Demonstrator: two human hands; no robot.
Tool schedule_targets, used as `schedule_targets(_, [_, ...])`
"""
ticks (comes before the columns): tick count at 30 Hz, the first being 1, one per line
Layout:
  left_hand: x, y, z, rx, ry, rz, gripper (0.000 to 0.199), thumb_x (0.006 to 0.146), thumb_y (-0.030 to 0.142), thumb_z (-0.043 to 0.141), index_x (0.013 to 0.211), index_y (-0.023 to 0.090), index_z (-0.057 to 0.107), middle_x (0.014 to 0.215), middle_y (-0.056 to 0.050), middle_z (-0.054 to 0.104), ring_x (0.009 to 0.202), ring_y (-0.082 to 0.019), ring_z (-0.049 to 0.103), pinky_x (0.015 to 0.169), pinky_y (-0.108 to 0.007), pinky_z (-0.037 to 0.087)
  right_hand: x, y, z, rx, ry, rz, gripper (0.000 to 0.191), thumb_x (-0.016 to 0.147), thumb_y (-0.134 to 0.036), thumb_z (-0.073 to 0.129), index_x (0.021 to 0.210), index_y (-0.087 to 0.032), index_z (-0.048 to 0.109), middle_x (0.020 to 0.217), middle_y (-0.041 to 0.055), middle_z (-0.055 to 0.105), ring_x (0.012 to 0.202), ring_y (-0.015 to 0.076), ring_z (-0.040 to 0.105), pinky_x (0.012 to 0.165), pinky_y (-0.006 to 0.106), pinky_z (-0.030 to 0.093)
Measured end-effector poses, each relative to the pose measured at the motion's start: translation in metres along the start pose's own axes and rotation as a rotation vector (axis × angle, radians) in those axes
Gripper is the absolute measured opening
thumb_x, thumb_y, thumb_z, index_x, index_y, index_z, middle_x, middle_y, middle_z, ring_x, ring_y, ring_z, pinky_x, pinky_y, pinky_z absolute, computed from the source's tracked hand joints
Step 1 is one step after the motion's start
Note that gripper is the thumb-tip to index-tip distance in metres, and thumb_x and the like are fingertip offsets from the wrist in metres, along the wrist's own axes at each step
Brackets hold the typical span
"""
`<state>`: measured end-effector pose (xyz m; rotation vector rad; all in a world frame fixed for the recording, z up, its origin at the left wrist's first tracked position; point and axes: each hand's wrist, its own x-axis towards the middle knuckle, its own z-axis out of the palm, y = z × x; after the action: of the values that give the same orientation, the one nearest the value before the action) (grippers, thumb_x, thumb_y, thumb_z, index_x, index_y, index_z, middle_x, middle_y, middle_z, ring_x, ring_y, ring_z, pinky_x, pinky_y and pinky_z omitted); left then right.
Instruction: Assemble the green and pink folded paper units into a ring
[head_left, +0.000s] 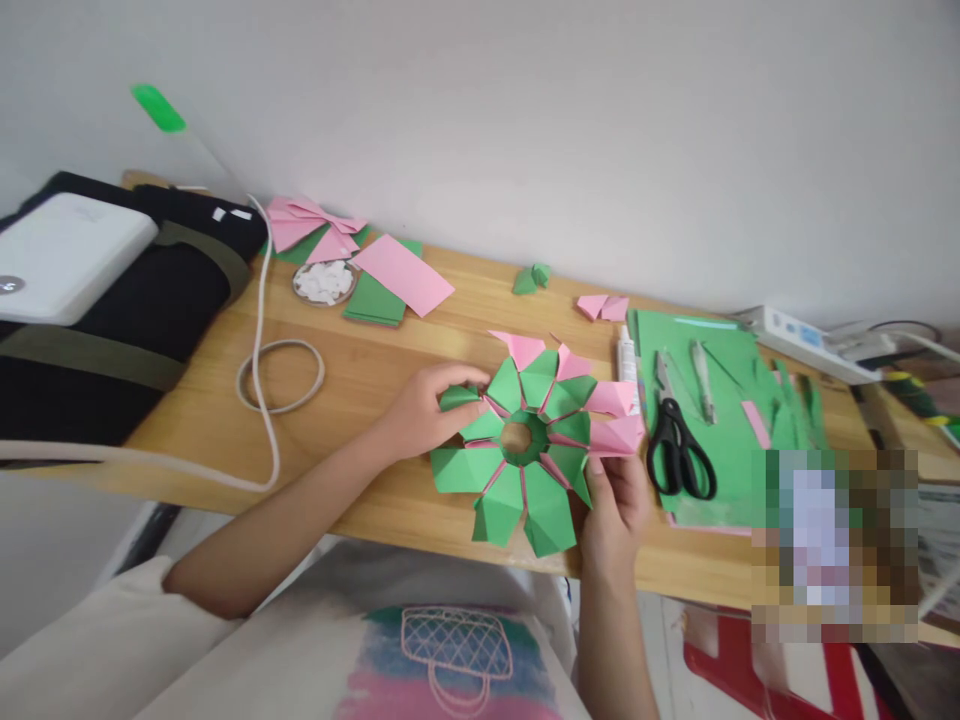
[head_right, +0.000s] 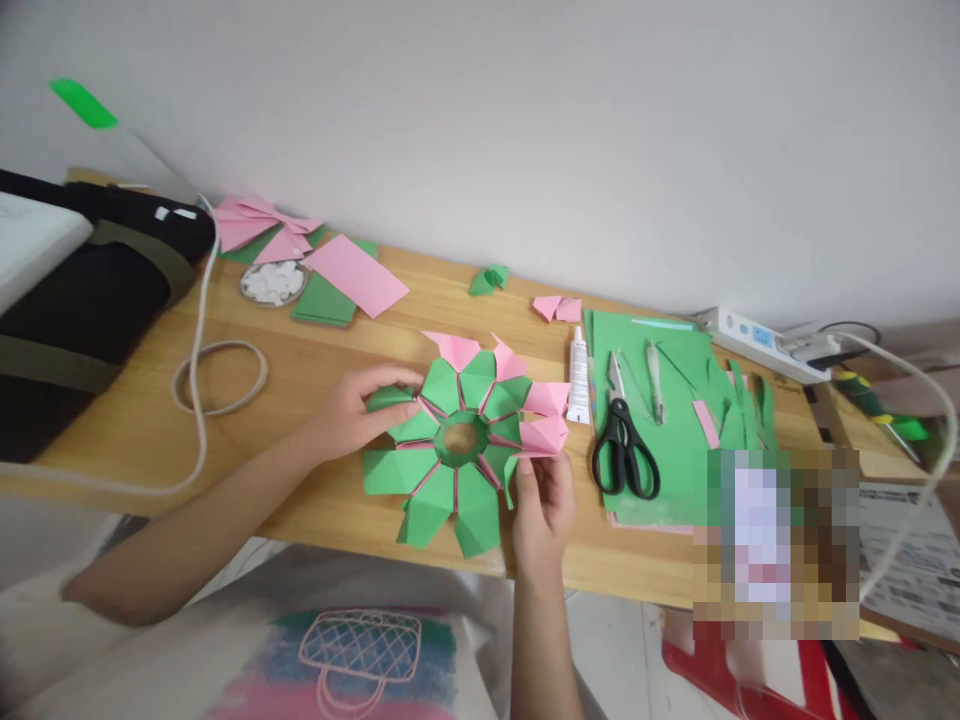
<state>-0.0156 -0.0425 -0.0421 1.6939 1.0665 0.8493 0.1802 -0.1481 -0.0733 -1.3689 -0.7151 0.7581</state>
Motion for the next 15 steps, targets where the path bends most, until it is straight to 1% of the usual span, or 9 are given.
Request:
schedule_targets(5, [0.001, 0.0, 0.0, -0.051, 0.018, -0.023, 0.023, 0.071, 0.028, 0.064, 0.089, 0.016, 0.07, 0.099, -0.007, 0.073, 0.094, -0.025, 0.067, 0.089, -0.037, 0.052, -0.001, -0.002, 0.001, 0.038, -0.013, 0.0, 0.021, 0.081, -0.032, 0.067, 0.1, -0.024, 0.068, 0.098, 0.004, 0.072, 0.091, 0.0182, 0.066, 0.079, 0.032, 0.052])
schedule_targets(8, [0.001, -0.001, 0.0, -0.097, 0.047, -0.05, 0.023, 0.068, 0.028, 0.068, 0.088, 0.016, 0.07, 0.098, -0.007, 0.074, 0.094, -0.025, 0.067, 0.089, -0.037, 0.053, -0.001, 0.0, -0.001, 0.045, -0.046, 0.003, 0.025, 0.081, -0.032, 0.066, 0.106, -0.026, 0.066, 0.104, 0.004, 0.071, 0.098, 0.0188, 0.065, 0.085, 0.034, 0.052])
schedule_targets(11, [0.002, -0.004, 0.0, -0.124, 0.078, -0.072, 0.025, 0.068, 0.029, 0.069, 0.089, 0.016, 0.07, 0.097, -0.007, 0.074, 0.093, -0.024, 0.067, 0.087, -0.036, 0.053, 0.0, 0.004, -0.004, 0.031, -0.109, 0.025, 0.032, 0.081, -0.034, 0.067, 0.112, -0.027, 0.064, 0.113, 0.0056, 0.068, 0.106, 0.0212, 0.063, 0.091, 0.039, 0.051])
schedule_targets(15, [0.006, -0.012, 0.002, -0.147, 0.141, -0.108, 0.029, 0.069, 0.03, 0.07, 0.094, 0.016, 0.069, 0.098, -0.008, 0.073, 0.094, -0.023, 0.066, 0.09, -0.037, 0.051, 0.002, 0.009, -0.008, -0.003, -0.17, 0.076, 0.041, 0.082, -0.038, 0.066, 0.121, -0.026, 0.06, 0.124, 0.0085, 0.063, 0.111, 0.0241, 0.061, 0.096, 0.044, 0.049])
